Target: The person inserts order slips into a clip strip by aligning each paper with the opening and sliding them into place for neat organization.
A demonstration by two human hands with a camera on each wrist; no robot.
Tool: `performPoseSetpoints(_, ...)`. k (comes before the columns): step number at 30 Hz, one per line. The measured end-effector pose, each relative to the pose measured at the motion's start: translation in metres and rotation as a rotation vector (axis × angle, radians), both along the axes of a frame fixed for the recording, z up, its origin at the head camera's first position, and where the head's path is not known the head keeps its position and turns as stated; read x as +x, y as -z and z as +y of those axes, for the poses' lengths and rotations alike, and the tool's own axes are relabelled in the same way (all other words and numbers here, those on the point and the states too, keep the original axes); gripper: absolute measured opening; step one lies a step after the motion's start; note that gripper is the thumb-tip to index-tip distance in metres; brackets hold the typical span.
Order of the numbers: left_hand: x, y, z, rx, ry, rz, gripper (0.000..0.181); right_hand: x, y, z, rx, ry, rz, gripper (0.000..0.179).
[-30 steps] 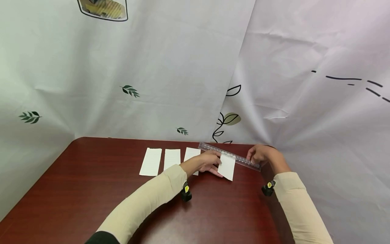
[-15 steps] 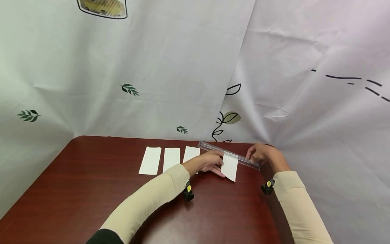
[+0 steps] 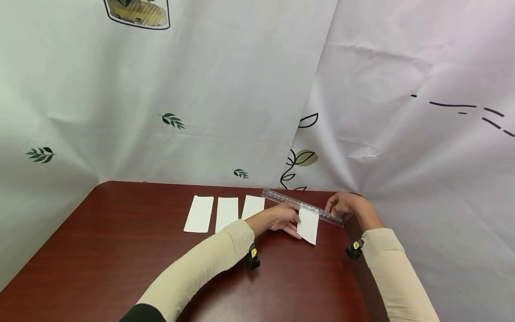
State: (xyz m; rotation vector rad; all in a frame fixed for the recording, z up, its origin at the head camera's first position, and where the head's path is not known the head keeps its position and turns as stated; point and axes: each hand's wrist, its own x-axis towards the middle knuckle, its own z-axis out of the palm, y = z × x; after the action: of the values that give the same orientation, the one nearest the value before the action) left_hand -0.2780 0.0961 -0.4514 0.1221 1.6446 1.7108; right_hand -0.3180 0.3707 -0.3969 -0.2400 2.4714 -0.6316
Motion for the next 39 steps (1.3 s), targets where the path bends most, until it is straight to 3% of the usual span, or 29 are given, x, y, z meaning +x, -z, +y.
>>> performPoseSetpoints(11,0.008,0.0,0.012,0.023,-0.001,-0.013,0.082,0.001,-0.001,0.0,0.012,0.01,-0.009,0.024)
performPoseSetpoints(39,0.004,0.003,0.026,0.046,0.016,-0.041,0.073,-0.004,-0.001,0.002,0.031,0.025,-0.029,0.025)
